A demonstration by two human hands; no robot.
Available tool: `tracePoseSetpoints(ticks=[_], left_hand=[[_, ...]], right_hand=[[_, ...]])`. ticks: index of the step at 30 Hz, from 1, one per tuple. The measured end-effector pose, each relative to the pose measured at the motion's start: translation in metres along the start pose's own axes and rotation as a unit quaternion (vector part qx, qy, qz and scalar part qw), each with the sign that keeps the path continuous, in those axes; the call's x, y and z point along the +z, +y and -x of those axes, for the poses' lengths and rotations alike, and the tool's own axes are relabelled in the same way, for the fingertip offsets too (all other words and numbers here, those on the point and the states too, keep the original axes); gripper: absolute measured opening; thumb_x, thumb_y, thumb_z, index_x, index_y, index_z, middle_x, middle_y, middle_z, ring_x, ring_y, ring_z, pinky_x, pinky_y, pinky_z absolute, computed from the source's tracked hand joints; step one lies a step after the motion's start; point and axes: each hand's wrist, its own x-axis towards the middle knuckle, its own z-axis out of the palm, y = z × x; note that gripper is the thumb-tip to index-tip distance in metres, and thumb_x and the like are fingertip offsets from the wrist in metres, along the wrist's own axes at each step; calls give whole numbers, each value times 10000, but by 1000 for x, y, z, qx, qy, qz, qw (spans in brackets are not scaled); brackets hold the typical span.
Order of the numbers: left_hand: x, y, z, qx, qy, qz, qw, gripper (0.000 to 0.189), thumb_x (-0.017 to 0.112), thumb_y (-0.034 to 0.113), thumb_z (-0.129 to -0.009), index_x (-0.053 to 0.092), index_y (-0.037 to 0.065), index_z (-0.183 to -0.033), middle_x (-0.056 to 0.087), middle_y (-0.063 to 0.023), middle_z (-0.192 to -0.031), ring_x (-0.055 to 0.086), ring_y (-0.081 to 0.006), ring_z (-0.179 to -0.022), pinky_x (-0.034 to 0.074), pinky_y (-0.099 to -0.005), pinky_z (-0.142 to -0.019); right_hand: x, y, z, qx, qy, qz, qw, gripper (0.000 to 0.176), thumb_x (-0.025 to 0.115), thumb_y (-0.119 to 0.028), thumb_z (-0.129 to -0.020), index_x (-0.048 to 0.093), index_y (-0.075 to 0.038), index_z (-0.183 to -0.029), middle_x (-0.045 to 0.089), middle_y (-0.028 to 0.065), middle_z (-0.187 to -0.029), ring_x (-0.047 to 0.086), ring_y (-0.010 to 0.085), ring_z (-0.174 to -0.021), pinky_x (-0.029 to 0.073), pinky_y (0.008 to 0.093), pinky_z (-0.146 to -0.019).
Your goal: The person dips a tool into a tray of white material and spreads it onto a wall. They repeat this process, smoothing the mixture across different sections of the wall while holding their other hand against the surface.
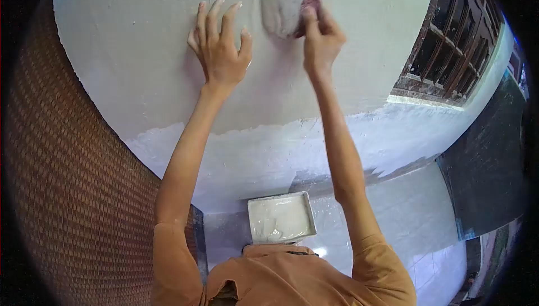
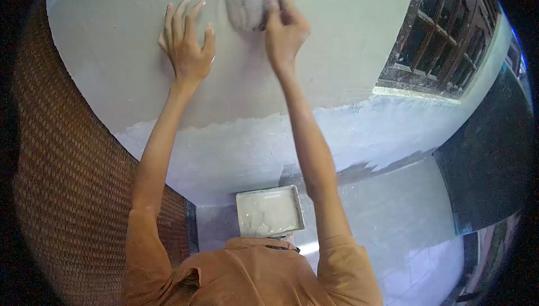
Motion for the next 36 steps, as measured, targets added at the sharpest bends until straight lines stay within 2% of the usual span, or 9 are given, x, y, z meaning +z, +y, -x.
tracePoseSetpoints(ticks=[9,15,17,19,22,27,33,34,36], left_hand=[[-27,3,23,-30,-54,-24,998,473,425,292,-976,434,40,-1376,407,-142,-1445,294,-369,-1389,208,-507,-1131],[-57,21,157,-167,-76,120,976,473,511,262,-927,456,88,-1363,418,-171,-1419,290,-385,-1385,196,-573,-1112],[-82,46,215,-324,-121,196,918,422,525,216,-920,502,90,-1322,494,-135,-1349,426,-335,-1279,329,-427,-1030],[-101,70,274,-370,-148,161,903,428,537,218,-917,484,12,-1288,511,-186,-1234,495,-351,-1133,350,-425,-1001],[-140,107,374,-603,-232,179,742,444,513,239,-934,468,-7,-1302,515,-199,-1252,502,-309,-1148,370,-390,-993],[-190,172,499,-759,-232,106,599,457,511,260,-926,484,-19,-1288,519,-188,-1276,495,-291,-1186,362,-367,-1014],[-227,216,580,-921,-181,43,341,435,510,344,-903,482,57,-1229,535,-84,-1087,510,-189,-976,402,-323,-870],[-230,215,591,-948,-173,57,263,531,538,454,-897,417,159,-1322,486,-67,-1296,445,-242,-1209,379,-434,-929],[-235,223,612,-958,-153,54,236,534,532,456,-899,409,168,-1331,480,-69,-1305,437,-254,-1230,375,-443,-942]], right_hand=[[-91,-35,-3,-12,146,28,989,290,651,-8,-877,624,100,-1144,689,152,-1023,677,175,-822,579,289,-716],[-145,-23,128,129,-11,98,987,265,663,-31,-888,623,81,-1125,695,137,-1016,668,149,-846,571,270,-716],[-164,-23,177,212,-62,127,967,265,654,-43,-900,611,73,-1133,693,131,-1010,659,135,-852,564,264,-712],[-180,-24,221,263,-116,171,942,274,644,-52,-909,596,66,-1151,696,131,-997,655,132,-847,559,260,-724],[-218,-12,292,372,-165,179,896,283,633,-61,-918,579,61,-1168,699,129,-998,656,132,-847,546,265,-742],[-282,1,404,488,-256,254,795,288,645,-102,-917,617,44,-1164,709,108,-1014,659,134,-911,515,261,-820],[-334,5,503,460,-358,305,753,196,671,-158,-875,717,-32,-1017,721,164,-880,714,203,-805,531,289,-751],[-341,9,519,436,-394,320,743,186,665,-144,-873,718,-37,-1015,715,165,-879,713,234,-791,536,303,-728],[-348,19,555,403,-426,291,756,183,656,-78,-832,728,-67,-999,698,169,-861,694,317,-759,546,351,-674]])
